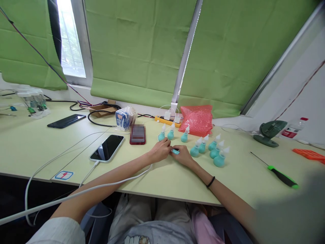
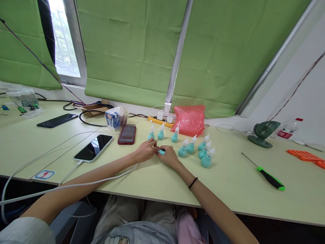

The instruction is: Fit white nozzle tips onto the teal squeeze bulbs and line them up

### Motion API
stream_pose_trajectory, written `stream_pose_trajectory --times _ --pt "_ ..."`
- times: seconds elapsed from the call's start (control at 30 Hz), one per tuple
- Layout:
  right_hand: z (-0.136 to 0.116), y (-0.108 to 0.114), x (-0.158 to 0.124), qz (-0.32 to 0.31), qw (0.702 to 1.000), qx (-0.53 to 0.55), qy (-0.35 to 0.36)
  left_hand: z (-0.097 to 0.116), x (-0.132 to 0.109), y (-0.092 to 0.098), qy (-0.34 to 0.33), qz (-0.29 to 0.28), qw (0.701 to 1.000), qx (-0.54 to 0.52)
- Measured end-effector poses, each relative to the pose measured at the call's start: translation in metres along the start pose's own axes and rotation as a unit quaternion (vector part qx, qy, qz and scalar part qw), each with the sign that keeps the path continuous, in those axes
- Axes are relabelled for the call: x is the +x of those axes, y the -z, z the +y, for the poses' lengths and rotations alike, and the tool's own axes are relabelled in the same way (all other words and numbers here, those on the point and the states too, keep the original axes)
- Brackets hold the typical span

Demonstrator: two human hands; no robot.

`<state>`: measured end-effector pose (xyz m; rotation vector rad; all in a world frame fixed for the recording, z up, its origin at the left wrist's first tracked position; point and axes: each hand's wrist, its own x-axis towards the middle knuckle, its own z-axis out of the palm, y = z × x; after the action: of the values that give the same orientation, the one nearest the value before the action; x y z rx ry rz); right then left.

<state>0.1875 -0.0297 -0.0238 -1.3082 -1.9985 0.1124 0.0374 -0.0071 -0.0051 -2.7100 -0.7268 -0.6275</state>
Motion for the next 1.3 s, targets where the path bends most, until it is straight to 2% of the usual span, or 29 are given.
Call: stream_pose_trajectory --times 0.17,0.4,0.57,0.77,0.93,1.13,1.2,1.3 --pt "0.001 -0.003 -0.001 0.014 0.999 -0.033 -0.015 0.002 0.002 -0.001 -0.023 -0.014 0.998 0.053" --pt "-0.003 -0.002 -0.002 0.008 0.996 -0.085 -0.029 0.001 0.003 0.000 -0.020 -0.017 0.996 0.080" --pt "-0.004 -0.002 -0.003 0.005 0.994 -0.106 -0.034 -0.003 0.002 0.000 -0.009 -0.006 0.999 0.045" --pt "-0.007 -0.001 -0.003 0.002 0.990 -0.133 -0.043 -0.010 -0.002 0.007 0.032 0.038 0.997 -0.052" --pt "-0.012 0.001 -0.004 -0.012 0.984 -0.171 -0.052 -0.011 -0.002 0.009 -0.017 -0.005 1.000 -0.008" --pt "-0.016 0.002 -0.006 -0.020 0.977 -0.203 -0.067 0.002 0.001 0.003 -0.080 -0.025 0.993 0.083" --pt "-0.017 0.002 -0.006 -0.021 0.974 -0.215 -0.069 0.003 0.002 0.001 -0.079 -0.027 0.993 0.081" --pt "-0.017 0.002 -0.007 -0.023 0.970 -0.236 -0.060 -0.001 0.002 -0.002 -0.034 -0.037 0.998 0.044"
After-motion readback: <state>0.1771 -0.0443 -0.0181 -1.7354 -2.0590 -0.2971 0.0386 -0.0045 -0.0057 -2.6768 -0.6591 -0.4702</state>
